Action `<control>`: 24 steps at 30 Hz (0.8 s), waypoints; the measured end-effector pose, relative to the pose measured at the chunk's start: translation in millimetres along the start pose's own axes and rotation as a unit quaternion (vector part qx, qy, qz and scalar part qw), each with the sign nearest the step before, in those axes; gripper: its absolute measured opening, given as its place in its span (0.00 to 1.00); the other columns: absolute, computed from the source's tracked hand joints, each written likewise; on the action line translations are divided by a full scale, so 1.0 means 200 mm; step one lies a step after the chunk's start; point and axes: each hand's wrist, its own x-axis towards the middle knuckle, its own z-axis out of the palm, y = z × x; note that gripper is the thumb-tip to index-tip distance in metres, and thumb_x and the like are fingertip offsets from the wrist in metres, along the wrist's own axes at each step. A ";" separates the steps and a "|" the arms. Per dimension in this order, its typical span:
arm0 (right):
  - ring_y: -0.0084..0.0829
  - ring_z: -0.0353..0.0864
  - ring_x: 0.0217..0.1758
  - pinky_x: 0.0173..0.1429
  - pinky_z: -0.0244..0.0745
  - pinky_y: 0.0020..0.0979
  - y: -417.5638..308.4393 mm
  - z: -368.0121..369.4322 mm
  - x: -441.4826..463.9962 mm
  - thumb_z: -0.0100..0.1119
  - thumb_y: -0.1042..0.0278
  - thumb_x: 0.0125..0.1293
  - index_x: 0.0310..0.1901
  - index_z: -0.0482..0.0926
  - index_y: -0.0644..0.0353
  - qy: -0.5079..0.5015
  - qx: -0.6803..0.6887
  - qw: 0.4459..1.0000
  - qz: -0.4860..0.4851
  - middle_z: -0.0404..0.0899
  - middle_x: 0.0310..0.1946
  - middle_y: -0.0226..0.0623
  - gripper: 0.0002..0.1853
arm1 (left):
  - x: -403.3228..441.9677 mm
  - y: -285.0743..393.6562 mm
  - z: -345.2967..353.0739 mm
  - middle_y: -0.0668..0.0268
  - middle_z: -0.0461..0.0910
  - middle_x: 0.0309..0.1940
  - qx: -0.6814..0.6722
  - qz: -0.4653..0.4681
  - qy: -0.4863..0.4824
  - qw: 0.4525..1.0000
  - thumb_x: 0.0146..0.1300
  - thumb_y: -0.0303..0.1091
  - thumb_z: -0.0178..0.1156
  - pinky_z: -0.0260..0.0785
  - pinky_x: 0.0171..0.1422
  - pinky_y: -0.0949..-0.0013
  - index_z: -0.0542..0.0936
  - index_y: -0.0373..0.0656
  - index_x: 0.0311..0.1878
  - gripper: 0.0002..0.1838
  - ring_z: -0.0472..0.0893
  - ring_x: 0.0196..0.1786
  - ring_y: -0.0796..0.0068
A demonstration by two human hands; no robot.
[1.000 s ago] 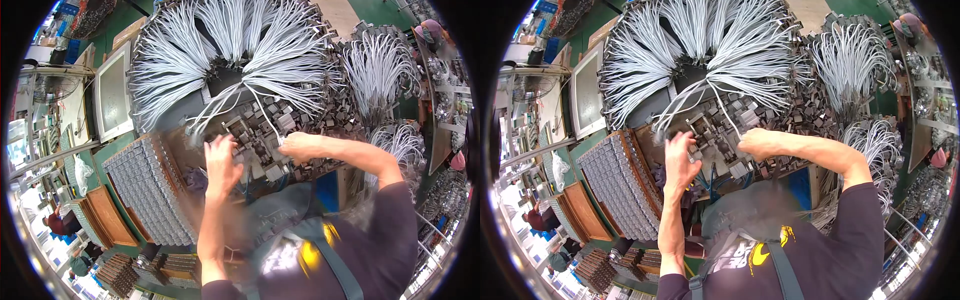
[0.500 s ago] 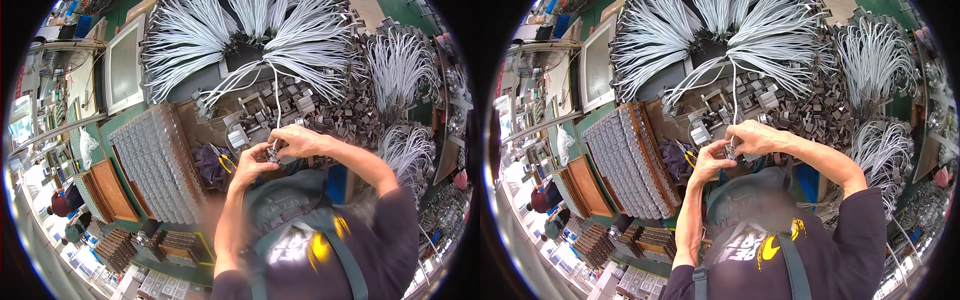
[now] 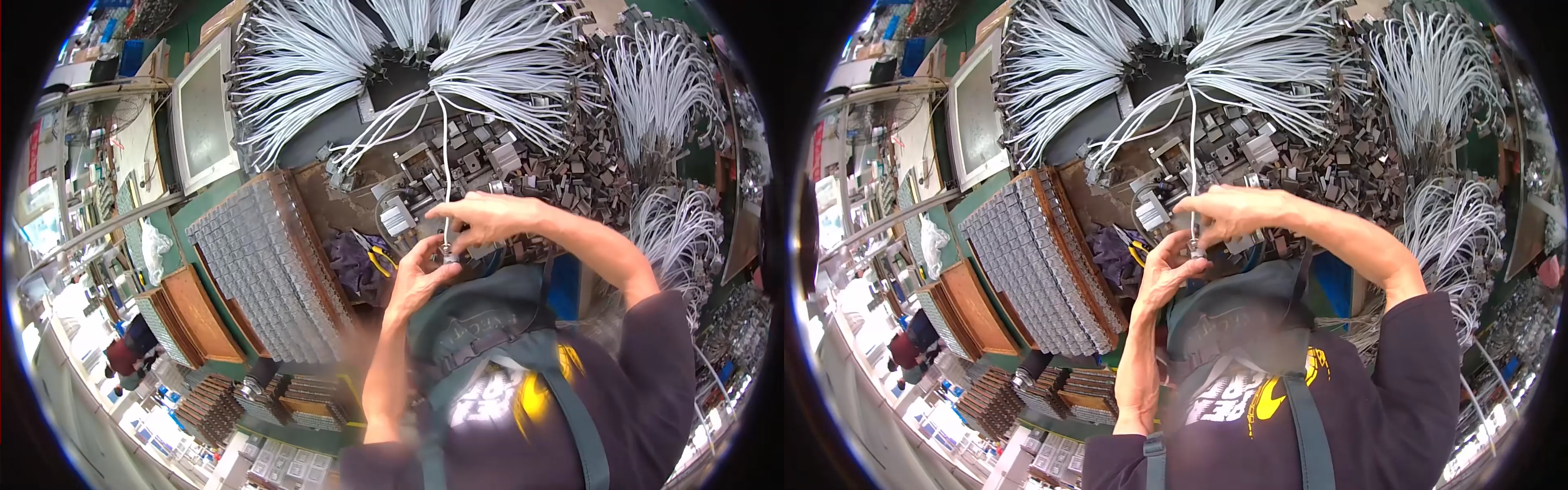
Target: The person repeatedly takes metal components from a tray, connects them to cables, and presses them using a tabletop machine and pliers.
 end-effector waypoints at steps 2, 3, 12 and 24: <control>0.36 0.90 0.29 0.32 0.85 0.34 -0.03 -0.06 0.04 0.60 0.65 0.70 0.57 0.78 0.67 -0.033 0.067 0.995 0.072 0.87 0.29 0.49 0.19 | -0.03 0.03 0.03 0.56 0.82 0.57 -0.133 -0.013 0.019 0.991 0.61 0.25 0.74 0.83 0.44 0.70 0.67 0.37 0.72 0.37 0.88 0.44 0.66; 0.37 0.90 0.29 0.32 0.84 0.35 -0.04 -0.08 0.06 0.59 0.66 0.71 0.55 0.79 0.68 -0.060 0.061 0.992 0.089 0.86 0.29 0.49 0.16 | -0.03 0.00 0.02 0.52 0.81 0.58 -0.166 -0.013 0.011 0.986 0.62 0.23 0.72 0.87 0.46 0.64 0.64 0.38 0.73 0.38 0.89 0.44 0.58; 0.39 0.89 0.29 0.35 0.82 0.36 0.05 0.06 0.04 0.51 0.72 0.73 0.41 0.75 0.70 0.013 0.004 1.000 -0.019 0.86 0.29 0.47 0.08 | 0.01 -0.13 0.09 0.51 0.84 0.53 -0.230 0.026 0.080 0.969 0.63 0.21 0.69 0.89 0.41 0.62 0.71 0.38 0.62 0.26 0.89 0.40 0.59; 0.52 0.87 0.34 0.39 0.80 0.45 0.09 0.09 -0.06 0.77 0.42 0.52 0.37 0.77 0.74 0.053 0.017 0.997 0.048 0.84 0.29 0.57 0.35 | 0.20 -0.29 0.13 0.54 0.86 0.44 -0.275 -0.001 0.110 0.955 0.69 0.27 0.67 0.88 0.37 0.62 0.75 0.37 0.54 0.15 0.89 0.37 0.65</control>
